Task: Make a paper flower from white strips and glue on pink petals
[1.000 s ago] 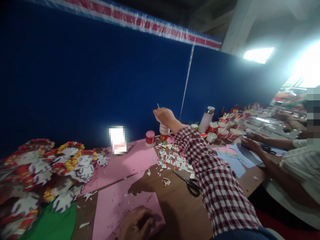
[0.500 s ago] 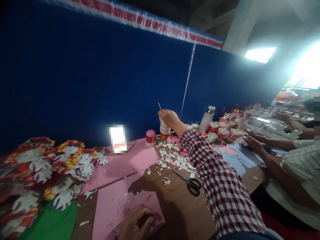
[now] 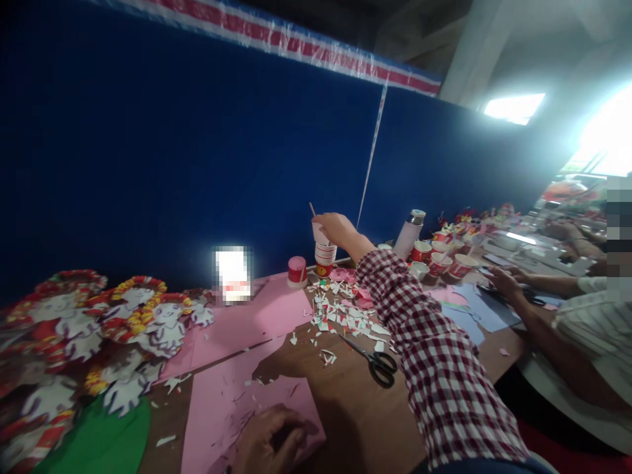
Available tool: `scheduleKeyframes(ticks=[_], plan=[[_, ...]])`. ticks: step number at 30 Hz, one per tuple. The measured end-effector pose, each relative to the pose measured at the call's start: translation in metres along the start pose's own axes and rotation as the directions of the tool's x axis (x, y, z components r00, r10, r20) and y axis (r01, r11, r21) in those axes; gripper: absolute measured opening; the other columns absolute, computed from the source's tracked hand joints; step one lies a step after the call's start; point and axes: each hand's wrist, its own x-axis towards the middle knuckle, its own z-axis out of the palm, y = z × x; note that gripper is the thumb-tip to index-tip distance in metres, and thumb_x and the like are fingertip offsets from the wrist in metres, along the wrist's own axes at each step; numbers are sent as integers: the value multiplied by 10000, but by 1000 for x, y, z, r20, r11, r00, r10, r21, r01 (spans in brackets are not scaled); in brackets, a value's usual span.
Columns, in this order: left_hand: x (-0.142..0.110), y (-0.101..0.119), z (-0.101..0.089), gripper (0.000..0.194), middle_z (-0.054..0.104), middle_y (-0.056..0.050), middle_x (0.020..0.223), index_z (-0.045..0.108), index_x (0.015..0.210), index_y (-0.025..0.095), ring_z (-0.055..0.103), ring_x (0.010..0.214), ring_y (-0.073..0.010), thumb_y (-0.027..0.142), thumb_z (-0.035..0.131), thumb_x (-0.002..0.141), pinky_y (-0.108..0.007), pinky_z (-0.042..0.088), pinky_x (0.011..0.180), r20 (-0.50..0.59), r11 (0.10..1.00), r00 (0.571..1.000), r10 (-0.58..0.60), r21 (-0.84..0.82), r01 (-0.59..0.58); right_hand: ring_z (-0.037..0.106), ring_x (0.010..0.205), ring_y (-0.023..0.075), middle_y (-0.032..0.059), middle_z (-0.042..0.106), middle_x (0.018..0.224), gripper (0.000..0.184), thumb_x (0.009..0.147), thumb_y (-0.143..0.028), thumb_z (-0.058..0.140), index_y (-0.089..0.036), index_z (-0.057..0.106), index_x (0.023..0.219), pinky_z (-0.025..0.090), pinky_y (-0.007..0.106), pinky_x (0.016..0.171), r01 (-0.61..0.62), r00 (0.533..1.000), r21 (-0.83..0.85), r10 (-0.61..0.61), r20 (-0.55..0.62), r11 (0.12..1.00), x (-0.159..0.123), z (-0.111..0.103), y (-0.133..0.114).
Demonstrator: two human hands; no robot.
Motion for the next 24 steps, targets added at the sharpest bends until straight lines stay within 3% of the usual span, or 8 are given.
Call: scheduleKeyframes(ticks=[3,5,8,11,14,18,24], plan=[[0,0,0,289,692,-24,658,714,726,232,645,609,-164,393,512,857,-249,483,590,7,1000,1000,-6,12,6,622,936,186,71,663,1113,461,879,-190,485,-242,453,1336,442,264,756,-116,993,47,116,11,992,-5,0,2],[0,0,1,308,690,-25,656,711,722,231,644,605,-161,407,502,863,-246,484,588,17,1000,1000,-3,3,3,628,878,199,93,681,1035,453,896,-222,449,-204,422,1348,438,270,709,-218,974,85,223,-51,972,-7,-1,5],[1,1,0,334,683,-19,639,703,704,232,634,581,-153,445,501,866,-234,476,562,3,1000,1000,-2,4,2,619,854,216,121,680,986,412,914,-256,398,-139,447,1306,436,290,710,-349,899,162,378,-219,923,-6,-7,11],[1,3,0,361,672,-12,612,696,690,231,622,553,-149,479,502,868,-233,468,545,-29,1000,1000,6,25,-6,603,916,219,127,657,1060,383,922,-239,354,-145,496,1265,434,310,772,-382,837,189,425,-344,905,-5,-11,17],[1,2,1,384,670,-14,606,700,693,231,623,555,-148,476,477,887,-235,473,559,-31,1000,999,20,15,-20,592,948,212,114,634,1125,366,915,-223,370,-183,536,1239,432,316,803,-383,859,146,409,-309,912,-3,-9,17],[2,0,2,357,665,-16,603,710,707,235,625,570,-151,427,474,893,-237,480,578,8,1000,1000,22,5,-22,609,891,199,101,656,1044,356,900,-205,419,-200,523,1240,439,285,746,-389,901,53,392,-187,920,0,4,9],[2,-1,0,243,686,-6,642,702,714,230,633,583,-141,341,540,857,-219,469,560,43,1000,999,17,-9,-17,633,822,187,98,652,956,276,881,-112,394,-169,546,1103,441,257,675,-438,892,-38,428,-147,898,6,25,3]])
